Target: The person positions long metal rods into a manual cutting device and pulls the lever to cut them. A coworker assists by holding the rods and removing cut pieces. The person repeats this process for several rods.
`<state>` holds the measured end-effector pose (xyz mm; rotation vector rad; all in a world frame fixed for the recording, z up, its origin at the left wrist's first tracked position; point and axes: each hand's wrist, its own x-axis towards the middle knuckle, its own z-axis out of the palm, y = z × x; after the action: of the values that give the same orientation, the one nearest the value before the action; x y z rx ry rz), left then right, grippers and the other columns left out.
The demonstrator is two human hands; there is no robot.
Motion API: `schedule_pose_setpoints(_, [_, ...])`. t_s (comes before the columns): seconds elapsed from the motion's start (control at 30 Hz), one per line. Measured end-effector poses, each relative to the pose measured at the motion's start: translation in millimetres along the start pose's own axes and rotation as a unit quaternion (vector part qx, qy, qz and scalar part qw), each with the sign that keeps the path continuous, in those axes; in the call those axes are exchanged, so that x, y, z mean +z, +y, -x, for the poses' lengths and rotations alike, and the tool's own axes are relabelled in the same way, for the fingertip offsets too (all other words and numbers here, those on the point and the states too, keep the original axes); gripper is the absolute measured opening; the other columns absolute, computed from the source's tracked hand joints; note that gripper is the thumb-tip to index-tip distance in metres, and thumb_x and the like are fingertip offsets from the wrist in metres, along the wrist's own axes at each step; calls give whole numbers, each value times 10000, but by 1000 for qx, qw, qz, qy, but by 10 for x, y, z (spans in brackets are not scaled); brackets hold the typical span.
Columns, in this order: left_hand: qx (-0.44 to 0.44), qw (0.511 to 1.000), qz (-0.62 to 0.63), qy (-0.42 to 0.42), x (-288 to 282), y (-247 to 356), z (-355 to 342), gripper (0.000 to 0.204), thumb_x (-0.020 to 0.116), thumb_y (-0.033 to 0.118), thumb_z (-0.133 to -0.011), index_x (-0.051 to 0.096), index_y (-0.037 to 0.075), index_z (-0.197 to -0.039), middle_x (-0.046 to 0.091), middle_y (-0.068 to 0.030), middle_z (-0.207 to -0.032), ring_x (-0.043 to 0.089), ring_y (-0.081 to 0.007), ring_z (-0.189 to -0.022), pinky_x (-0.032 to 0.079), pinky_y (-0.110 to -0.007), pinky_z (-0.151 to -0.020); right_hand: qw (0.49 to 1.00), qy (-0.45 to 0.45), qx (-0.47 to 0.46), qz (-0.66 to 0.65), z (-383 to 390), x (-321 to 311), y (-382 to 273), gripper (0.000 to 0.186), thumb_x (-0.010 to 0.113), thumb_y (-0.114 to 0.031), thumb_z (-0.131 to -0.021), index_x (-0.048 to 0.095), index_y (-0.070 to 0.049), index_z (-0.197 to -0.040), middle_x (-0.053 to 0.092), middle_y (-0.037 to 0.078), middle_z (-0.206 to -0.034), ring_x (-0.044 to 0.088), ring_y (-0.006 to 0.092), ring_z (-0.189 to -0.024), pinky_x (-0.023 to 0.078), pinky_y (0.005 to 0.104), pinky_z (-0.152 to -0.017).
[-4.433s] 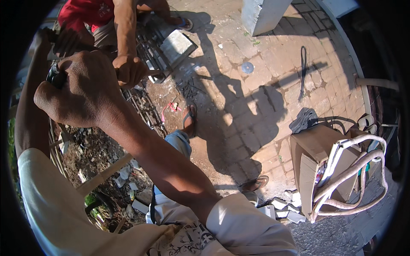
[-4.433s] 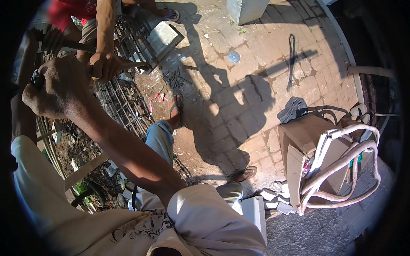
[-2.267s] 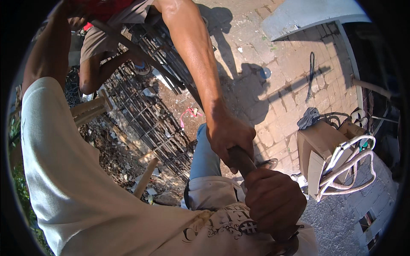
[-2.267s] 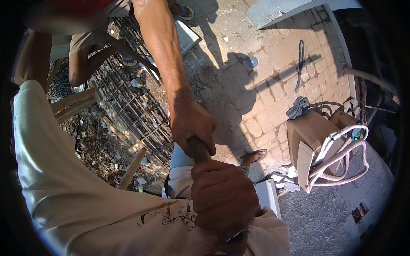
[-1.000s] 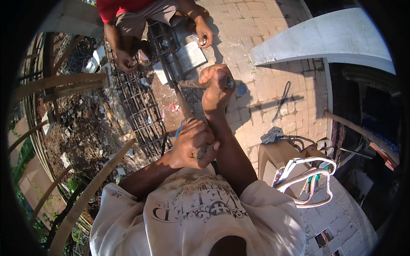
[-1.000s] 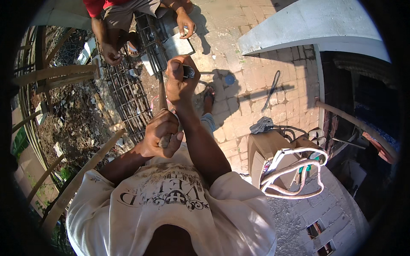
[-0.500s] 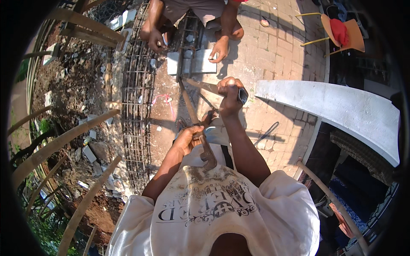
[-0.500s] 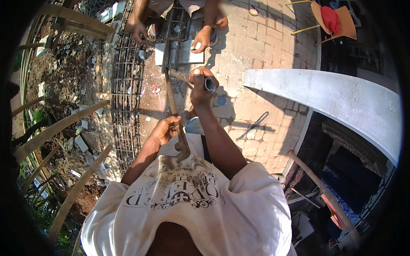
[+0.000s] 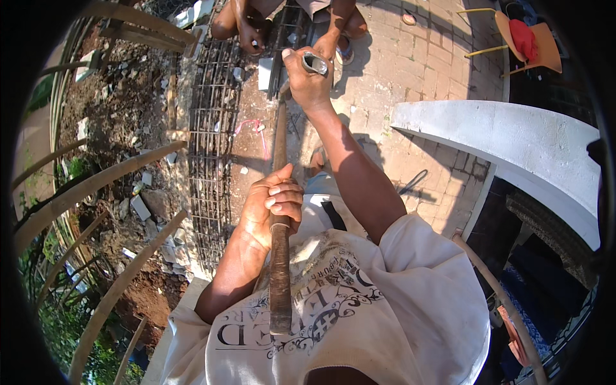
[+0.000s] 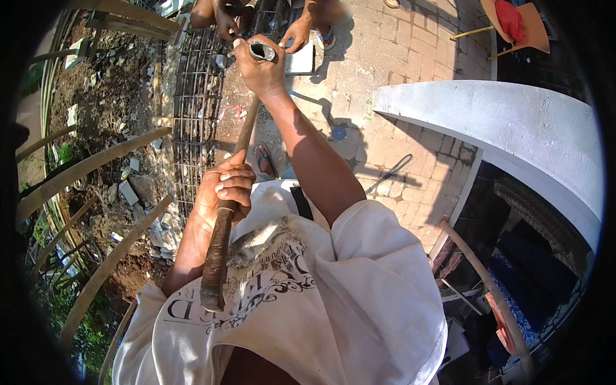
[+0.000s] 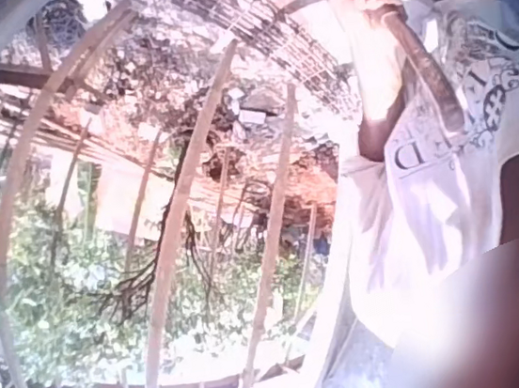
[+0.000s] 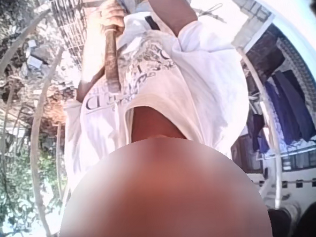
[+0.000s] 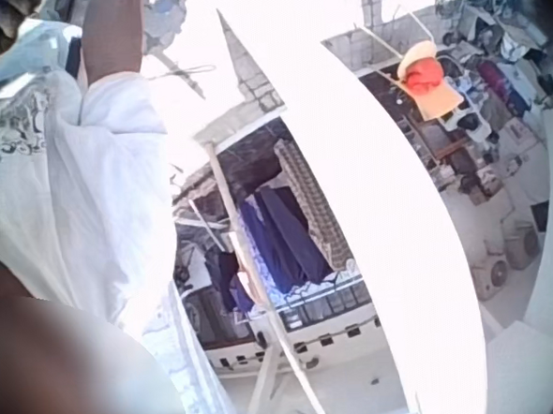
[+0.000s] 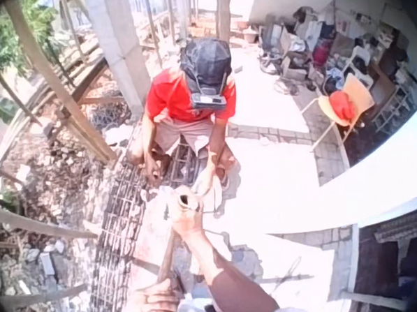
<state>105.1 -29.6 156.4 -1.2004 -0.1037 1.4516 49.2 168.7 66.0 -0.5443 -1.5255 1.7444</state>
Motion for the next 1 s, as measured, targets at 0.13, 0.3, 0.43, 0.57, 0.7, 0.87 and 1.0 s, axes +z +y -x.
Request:
schedule_pose_setpoints(0.13, [26,998,31,-46,28,59,577,286,408,227,-989,421,37,-775,437,-4,-612,455,-92,-441,417,-234,-385,992,86,49,-76,-14,-211,-62,265,655,-196,-842,564,-32,-654,511,-29,-563,453,65,-538,367,258,-520])
schedule_pose_setpoints(0.3, [81,997,-13,-13,-640,138,854,256,441,230,-984,459,24,-833,444,4,-626,438,-86,-442,381,-223,-396,987,73,121,-76,327,-157,-306,276,650,-195,-816,574,-16,-620,546,-5,-572,479,85,-525,375,270,-518])
schedule_pose_setpoints(0.43, [134,990,4,33,-1320,196,850,270,492,202,-959,435,69,-731,442,27,-600,415,-74,-435,375,-209,-418,978,-121,-156,65,119,232,-1022,323,654,-173,-807,547,-58,-525,474,-28,-478,432,66,-444,360,237,-471])
schedule_pose_setpoints(0.57, [220,974,16,48,-2099,357,981,271,496,184,-944,436,77,-703,434,15,-606,419,-69,-464,396,-198,-429,954,-261,-52,-138,91,312,-2120,267,615,-167,-875,533,-77,-638,468,5,-530,420,80,-448,354,247,-451])
schedule_pose_setpoints(0.7, [221,969,107,-22,-2992,501,1292,254,461,156,-943,422,51,-715,435,-5,-618,428,-74,-479,429,-210,-434,962,-209,-84,-154,647,266,-2772,284,571,-183,-898,473,-80,-653,384,-15,-509,385,97,-448,374,271,-484])
schedule_pose_setpoints(0.87, [276,933,212,-89,-4126,355,1597,167,445,95,-917,401,25,-772,422,-7,-574,434,-79,-453,443,-188,-412,985,-118,-115,-58,1404,90,-2510,307,535,-208,-900,425,-121,-627,302,-12,-510,354,122,-465,427,341,-583])
schedule_pose_setpoints(1.0, [269,920,263,-109,-4823,155,1744,110,439,42,-876,397,13,-779,422,-22,-573,435,-101,-455,441,-193,-411,983,-53,-171,31,1669,33,-1904,221,586,-101,-836,487,-46,-646,374,16,-489,356,105,-403,435,300,-470])
